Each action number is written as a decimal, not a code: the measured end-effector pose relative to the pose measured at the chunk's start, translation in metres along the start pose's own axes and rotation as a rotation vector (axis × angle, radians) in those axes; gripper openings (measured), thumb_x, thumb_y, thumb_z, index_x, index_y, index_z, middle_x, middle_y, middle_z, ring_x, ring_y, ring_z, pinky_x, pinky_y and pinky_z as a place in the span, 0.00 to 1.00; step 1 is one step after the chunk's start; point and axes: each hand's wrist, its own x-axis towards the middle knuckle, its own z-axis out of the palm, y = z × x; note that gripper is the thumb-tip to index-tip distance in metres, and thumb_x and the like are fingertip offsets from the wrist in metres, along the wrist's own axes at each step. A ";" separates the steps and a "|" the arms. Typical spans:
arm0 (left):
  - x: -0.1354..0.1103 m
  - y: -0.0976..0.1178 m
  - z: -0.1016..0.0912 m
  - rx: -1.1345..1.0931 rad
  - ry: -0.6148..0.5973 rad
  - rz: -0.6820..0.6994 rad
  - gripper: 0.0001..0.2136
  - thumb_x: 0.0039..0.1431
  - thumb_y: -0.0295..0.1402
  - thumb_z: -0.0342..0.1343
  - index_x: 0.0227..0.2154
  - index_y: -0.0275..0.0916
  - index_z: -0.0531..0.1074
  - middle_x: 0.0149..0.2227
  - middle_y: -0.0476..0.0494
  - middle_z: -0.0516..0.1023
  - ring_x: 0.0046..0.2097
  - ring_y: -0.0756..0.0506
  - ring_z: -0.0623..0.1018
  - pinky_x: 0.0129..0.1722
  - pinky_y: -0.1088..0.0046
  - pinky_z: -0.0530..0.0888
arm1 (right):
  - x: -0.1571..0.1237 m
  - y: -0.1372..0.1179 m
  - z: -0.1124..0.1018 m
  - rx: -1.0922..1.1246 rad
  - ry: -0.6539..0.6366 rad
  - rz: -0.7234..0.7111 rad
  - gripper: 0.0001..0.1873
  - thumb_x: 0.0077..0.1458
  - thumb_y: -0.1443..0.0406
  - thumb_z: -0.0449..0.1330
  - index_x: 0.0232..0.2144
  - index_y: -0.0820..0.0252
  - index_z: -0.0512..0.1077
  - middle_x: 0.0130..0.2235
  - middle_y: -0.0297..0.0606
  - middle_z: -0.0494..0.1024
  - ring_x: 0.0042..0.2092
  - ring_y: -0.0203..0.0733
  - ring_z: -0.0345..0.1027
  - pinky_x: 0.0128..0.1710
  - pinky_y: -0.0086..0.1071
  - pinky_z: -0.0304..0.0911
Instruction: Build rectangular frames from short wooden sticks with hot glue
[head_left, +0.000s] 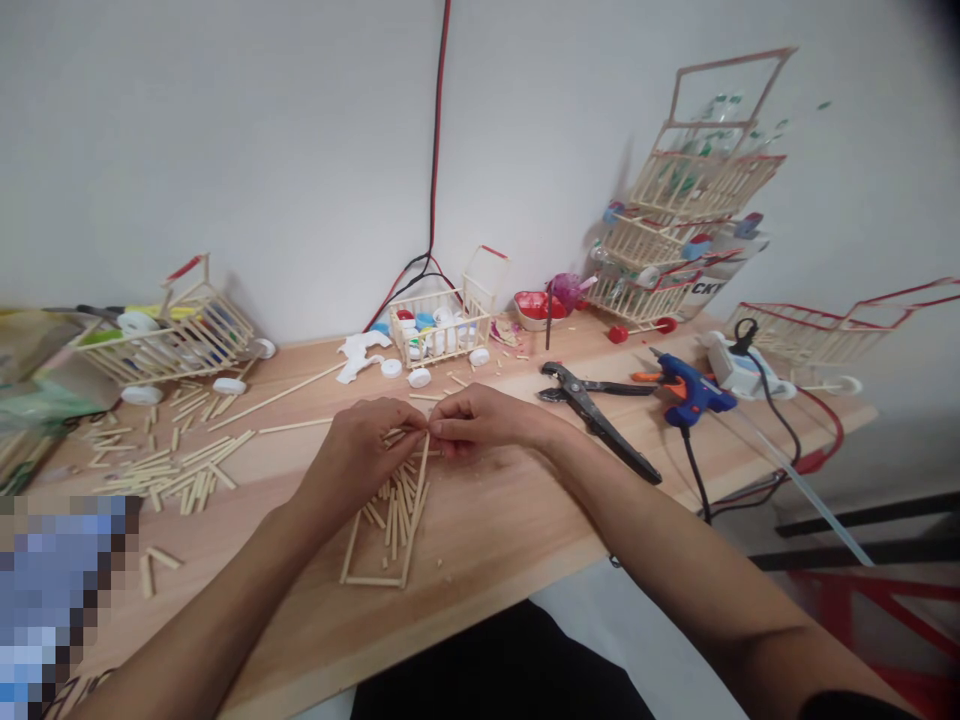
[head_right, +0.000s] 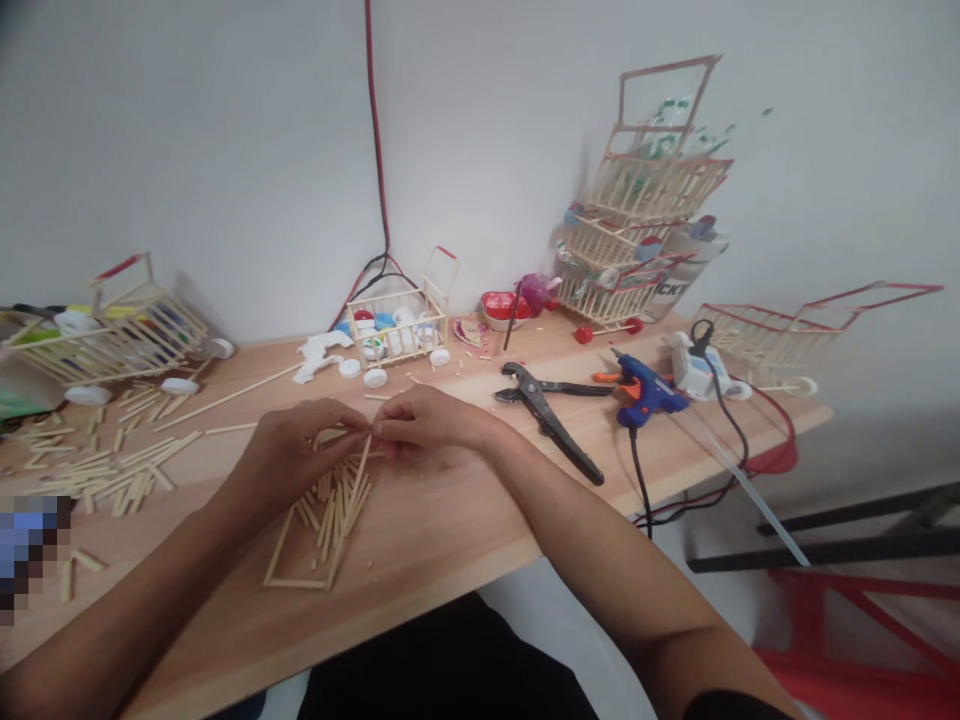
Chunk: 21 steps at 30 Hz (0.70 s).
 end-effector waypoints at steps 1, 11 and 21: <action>0.000 0.000 0.000 0.001 0.000 0.002 0.05 0.56 0.30 0.54 0.31 0.40 0.76 0.32 0.48 0.81 0.35 0.46 0.78 0.38 0.69 0.71 | 0.000 0.000 0.000 -0.001 0.001 0.001 0.11 0.57 0.62 0.56 0.26 0.64 0.70 0.24 0.30 0.72 0.24 0.28 0.61 0.24 0.22 0.54; 0.000 -0.003 0.001 -0.038 0.020 -0.029 0.05 0.55 0.32 0.55 0.30 0.40 0.75 0.31 0.48 0.81 0.34 0.47 0.79 0.36 0.71 0.71 | 0.000 0.008 -0.003 0.038 0.020 0.006 0.17 0.58 0.54 0.56 0.28 0.64 0.72 0.26 0.32 0.73 0.25 0.29 0.63 0.26 0.23 0.58; -0.002 -0.004 0.001 -0.038 0.038 -0.035 0.04 0.54 0.30 0.55 0.30 0.40 0.75 0.31 0.48 0.81 0.35 0.47 0.79 0.37 0.71 0.71 | -0.002 0.007 -0.005 0.021 0.063 0.003 0.21 0.57 0.50 0.54 0.30 0.64 0.73 0.25 0.34 0.75 0.24 0.30 0.63 0.24 0.23 0.56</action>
